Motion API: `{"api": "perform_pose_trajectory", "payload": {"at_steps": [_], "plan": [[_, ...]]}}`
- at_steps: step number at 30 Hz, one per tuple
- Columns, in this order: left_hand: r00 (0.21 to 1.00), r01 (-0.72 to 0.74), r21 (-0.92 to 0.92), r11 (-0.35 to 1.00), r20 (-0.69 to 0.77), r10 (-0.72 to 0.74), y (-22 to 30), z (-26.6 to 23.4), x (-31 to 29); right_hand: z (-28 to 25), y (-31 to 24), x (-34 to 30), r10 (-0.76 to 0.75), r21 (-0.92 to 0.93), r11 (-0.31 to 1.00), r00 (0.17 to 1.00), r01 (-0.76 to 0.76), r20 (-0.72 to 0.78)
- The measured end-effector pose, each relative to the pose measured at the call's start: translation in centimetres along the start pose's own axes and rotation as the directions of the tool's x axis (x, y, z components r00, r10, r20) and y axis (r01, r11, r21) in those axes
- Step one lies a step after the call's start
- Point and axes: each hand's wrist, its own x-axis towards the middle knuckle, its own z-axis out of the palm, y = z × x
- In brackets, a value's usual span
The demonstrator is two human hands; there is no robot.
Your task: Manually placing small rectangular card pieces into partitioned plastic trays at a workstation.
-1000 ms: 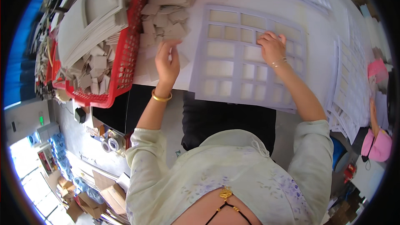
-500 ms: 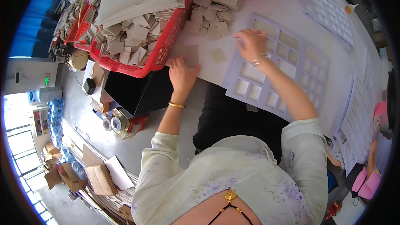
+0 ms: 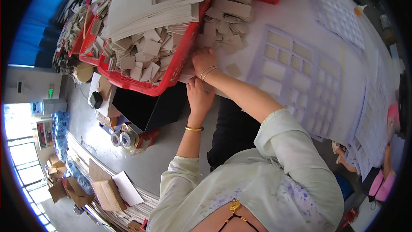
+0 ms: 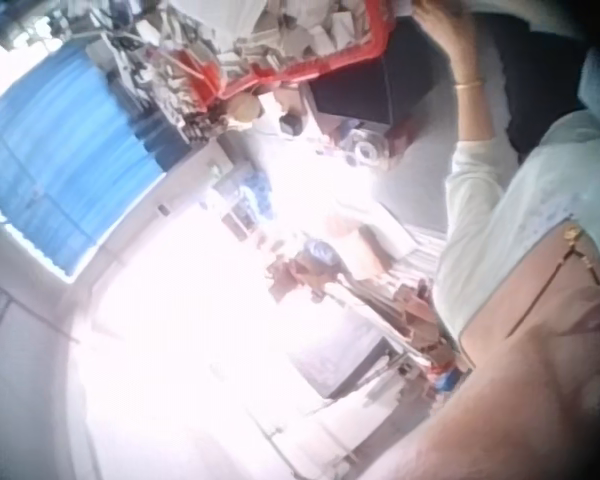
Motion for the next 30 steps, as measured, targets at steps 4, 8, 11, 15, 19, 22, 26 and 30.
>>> {"api": "perform_pose_trajectory", "payload": {"at_steps": [4, 8, 11, 15, 19, 22, 26, 30], "plan": [[0.998, -0.044, 0.061, 0.997, -0.042, 0.047, 0.1, 0.2, -0.4, -0.3, 0.2, 0.0, -0.003, 0.095, 0.995, 1.000, 0.004, -0.012], [0.999, 0.018, 0.049, 0.999, 0.049, -0.021, 0.0, 0.1, 0.1, -1.6, 0.8, -1.3, 0.066, 0.203, 0.977, 0.998, -0.062, -0.015], [0.997, -0.071, -0.068, 0.995, 0.029, 0.073, -0.4, -0.2, 0.4, -3.4, 3.2, -3.4, 0.050, 0.628, 0.773, 0.977, 0.094, -0.208], [0.996, -0.088, -0.069, 0.994, -0.020, 0.087, -0.7, -0.2, 0.4, -7.3, 10.2, -7.6, 0.220, 0.863, 0.497, 0.949, 0.089, -0.225], [0.996, -0.092, -0.081, 0.992, 0.001, 0.093, -0.2, -0.5, 0.7, -11.6, 19.8, -12.5, 0.469, 0.961, 0.269, 0.880, -0.067, -0.070], [0.997, -0.066, -0.110, 0.992, 0.037, 0.070, 1.7, -0.8, 1.4, -12.9, 24.6, -16.8, 0.624, 0.937, 0.341, 0.764, -0.080, -0.162], [0.927, -0.308, -0.449, 0.839, 0.057, 0.371, 7.6, 0.4, 2.1, -12.2, 26.3, -20.7, 0.693, 0.924, 0.343, 0.710, -0.167, -0.129], [0.727, -0.505, -0.476, 0.720, 0.216, 0.652, 12.5, 1.8, 3.3, -11.2, 25.3, -22.4, 0.736, 0.965, 0.180, 0.677, -0.189, -0.005]]}}
